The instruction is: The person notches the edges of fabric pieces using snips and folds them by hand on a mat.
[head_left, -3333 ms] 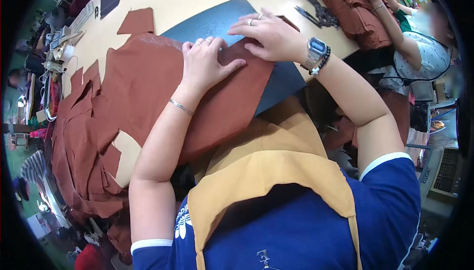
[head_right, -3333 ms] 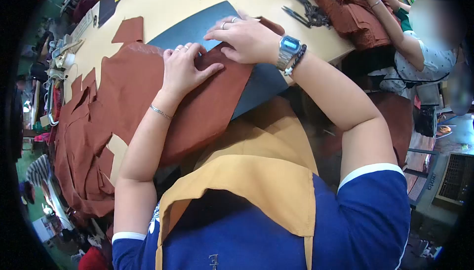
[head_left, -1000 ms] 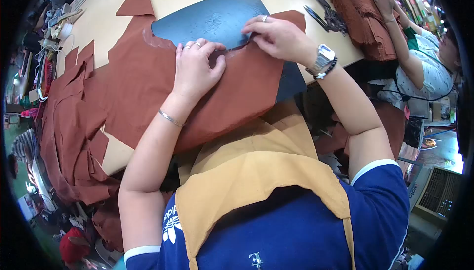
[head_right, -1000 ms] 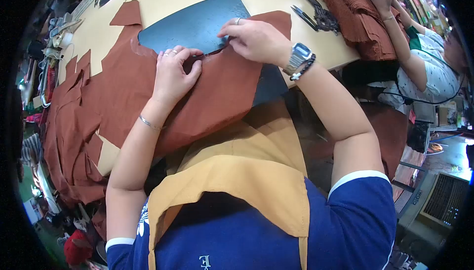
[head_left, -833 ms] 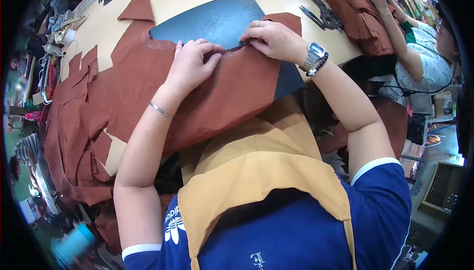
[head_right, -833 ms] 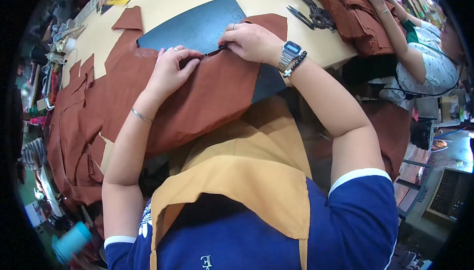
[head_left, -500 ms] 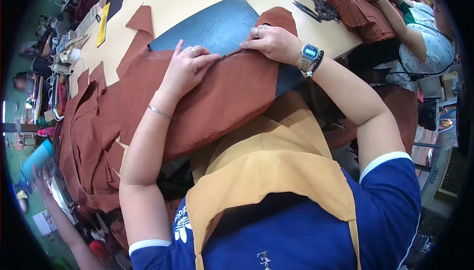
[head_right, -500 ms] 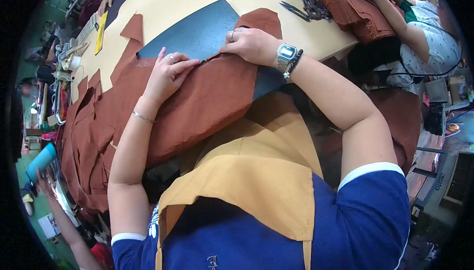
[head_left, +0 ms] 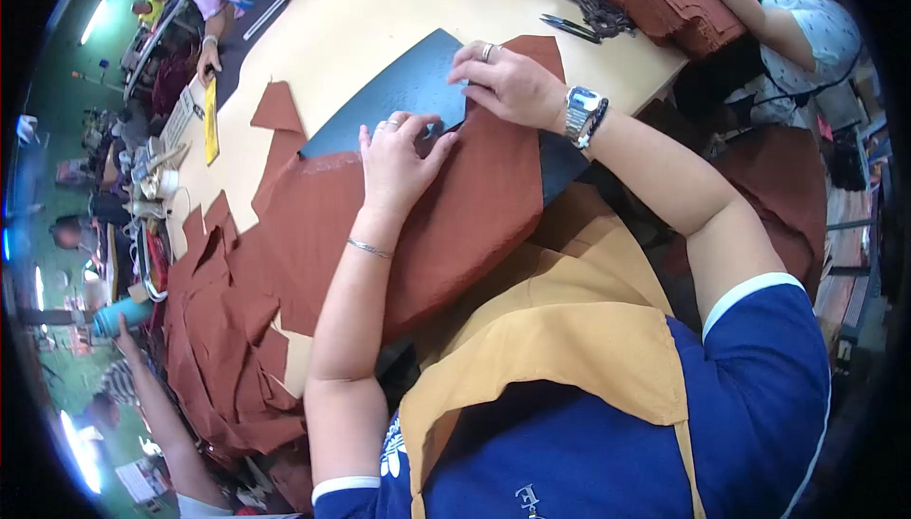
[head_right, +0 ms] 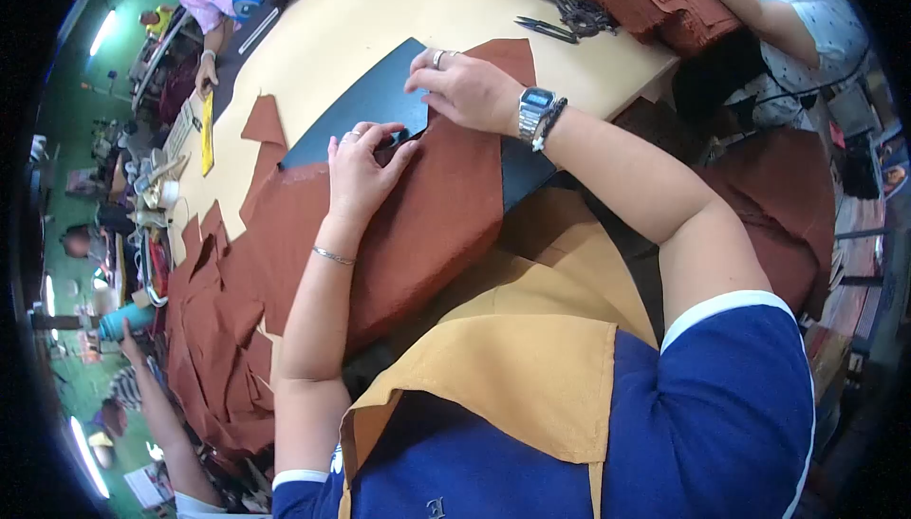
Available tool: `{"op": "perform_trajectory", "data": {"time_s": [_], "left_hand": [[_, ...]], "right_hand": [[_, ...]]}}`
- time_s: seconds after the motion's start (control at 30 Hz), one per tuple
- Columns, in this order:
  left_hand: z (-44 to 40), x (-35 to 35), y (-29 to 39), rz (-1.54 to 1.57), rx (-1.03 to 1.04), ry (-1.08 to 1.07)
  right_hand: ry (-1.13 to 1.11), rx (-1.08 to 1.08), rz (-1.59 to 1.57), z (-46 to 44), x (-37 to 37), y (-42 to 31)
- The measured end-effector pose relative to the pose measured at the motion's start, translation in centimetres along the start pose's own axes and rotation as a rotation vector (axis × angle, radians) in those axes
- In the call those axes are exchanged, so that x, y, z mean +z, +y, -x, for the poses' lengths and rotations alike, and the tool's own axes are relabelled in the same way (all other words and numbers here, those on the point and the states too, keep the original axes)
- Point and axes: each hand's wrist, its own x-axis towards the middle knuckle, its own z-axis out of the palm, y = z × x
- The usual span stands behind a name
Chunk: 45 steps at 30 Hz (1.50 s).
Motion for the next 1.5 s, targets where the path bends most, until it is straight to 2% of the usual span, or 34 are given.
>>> {"op": "perform_trajectory", "data": {"time_s": [0.1,0.23,0.43,0.57,0.67,0.77,0.83,0.87,1.03,1.17,1.3,1.37,1.5], "left_hand": [[-0.8,0.7,0.6,0.039,-0.001,0.003],[-1.2,2.1,0.7,0.063,0.053,0.064],[-1.1,2.5,0.8,0.110,-0.053,0.064],[-1.2,2.6,0.5,0.099,-0.063,0.063],[-1.1,2.8,0.6,0.049,-0.017,0.084],[-1.2,2.5,1.3,0.039,-0.034,0.075],[-1.4,2.6,1.3,0.005,-0.057,0.090],[-1.4,2.7,1.4,-0.003,-0.065,0.091],[-2.0,2.9,2.2,-0.038,-0.025,0.105],[-2.2,3.0,1.8,-0.018,-0.093,0.080],[-1.0,1.3,0.9,0.112,-0.054,0.013],[0.0,1.0,0.2,0.068,0.016,0.067],[0.6,0.7,-0.2,0.020,0.128,0.157]], "right_hand": [[-0.114,0.106,0.024,1.7,-0.4,-2.1],[-0.098,0.078,0.063,4.4,0.3,-2.6],[-0.083,0.015,0.084,4.8,1.0,-1.9],[-0.151,0.074,0.093,4.3,0.6,-2.1],[-0.071,0.186,-0.091,3.1,0.5,-1.5],[-0.179,0.118,-0.012,2.5,0.2,-0.5],[-0.159,-0.006,0.116,3.3,0.7,-0.5],[-0.124,-0.026,0.081,3.6,0.8,-0.5],[-0.128,-0.028,0.093,3.8,1.0,-0.2],[-0.152,-0.011,0.056,3.7,0.6,-0.3],[-0.195,0.019,-0.005,2.7,-0.1,0.4],[-0.219,0.040,-0.061,1.8,-0.6,0.7],[-0.434,0.019,0.031,0.3,-0.4,1.2]]}}
